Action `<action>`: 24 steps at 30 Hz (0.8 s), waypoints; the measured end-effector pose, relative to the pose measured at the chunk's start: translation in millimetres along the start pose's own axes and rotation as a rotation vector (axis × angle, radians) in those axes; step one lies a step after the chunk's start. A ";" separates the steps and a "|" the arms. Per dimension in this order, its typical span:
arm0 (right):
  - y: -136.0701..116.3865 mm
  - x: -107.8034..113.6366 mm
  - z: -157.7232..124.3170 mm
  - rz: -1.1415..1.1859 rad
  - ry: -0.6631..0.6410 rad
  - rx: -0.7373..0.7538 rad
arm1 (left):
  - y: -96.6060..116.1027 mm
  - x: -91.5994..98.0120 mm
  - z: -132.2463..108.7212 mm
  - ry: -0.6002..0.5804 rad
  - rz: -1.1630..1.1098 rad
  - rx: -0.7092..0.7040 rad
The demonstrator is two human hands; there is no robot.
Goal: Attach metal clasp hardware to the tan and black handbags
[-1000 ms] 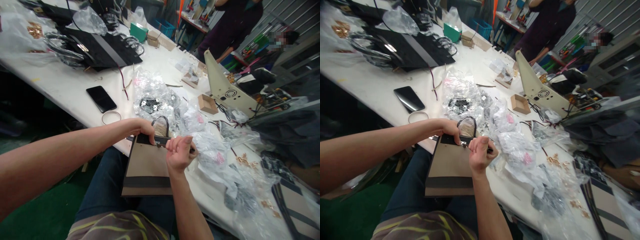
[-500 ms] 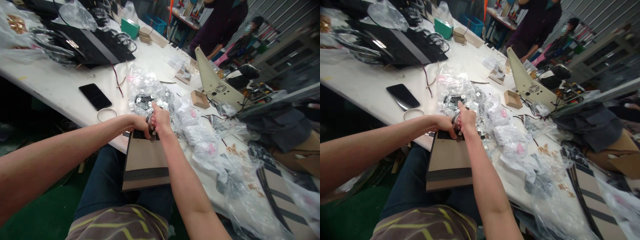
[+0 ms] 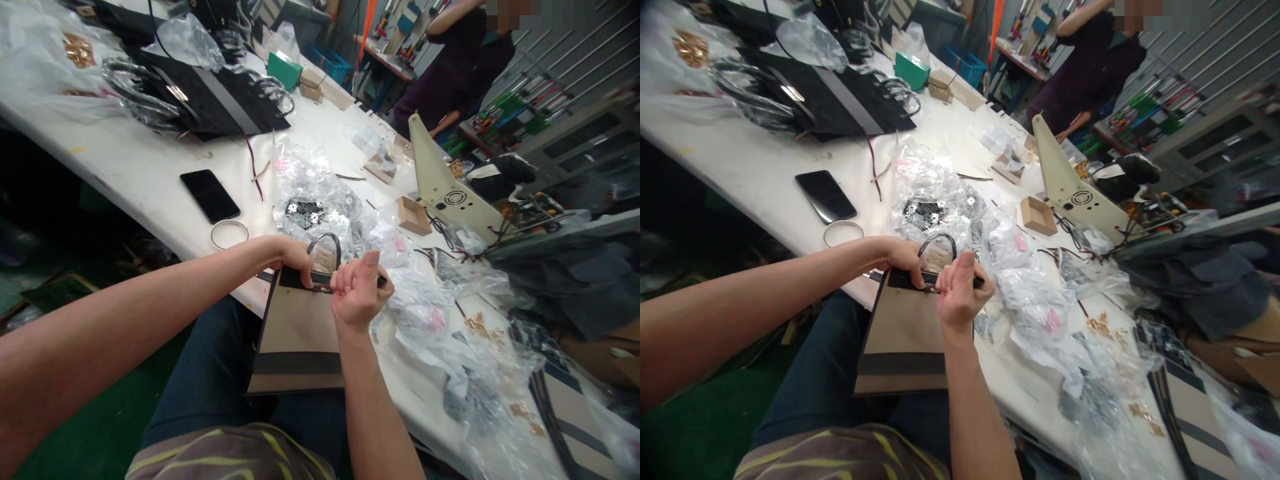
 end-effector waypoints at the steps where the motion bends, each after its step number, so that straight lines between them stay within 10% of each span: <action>1: 1.0 -0.1 -2.6 -0.012 0.004 0.023 | 0.0 -0.3 -0.5 -0.004 0.010 -0.004; 16: 32.4 -8.4 59.9 -0.234 -0.035 -0.427 | 0.6 -2.9 4.1 -0.025 -0.021 0.049; 24: 14.3 -8.3 29.6 -0.224 -0.057 -0.260 | -0.7 -4.5 8.9 -0.012 -0.044 0.073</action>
Point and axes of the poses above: each hand's wrist, its own z-axis towards the middle knuckle, its own x-axis out of the back of the hand, y = z × x, the point moved 2 cm from there along z, towards the middle knuckle, and after that the axes turned 13 degrees about x, right-handed, at the moved point
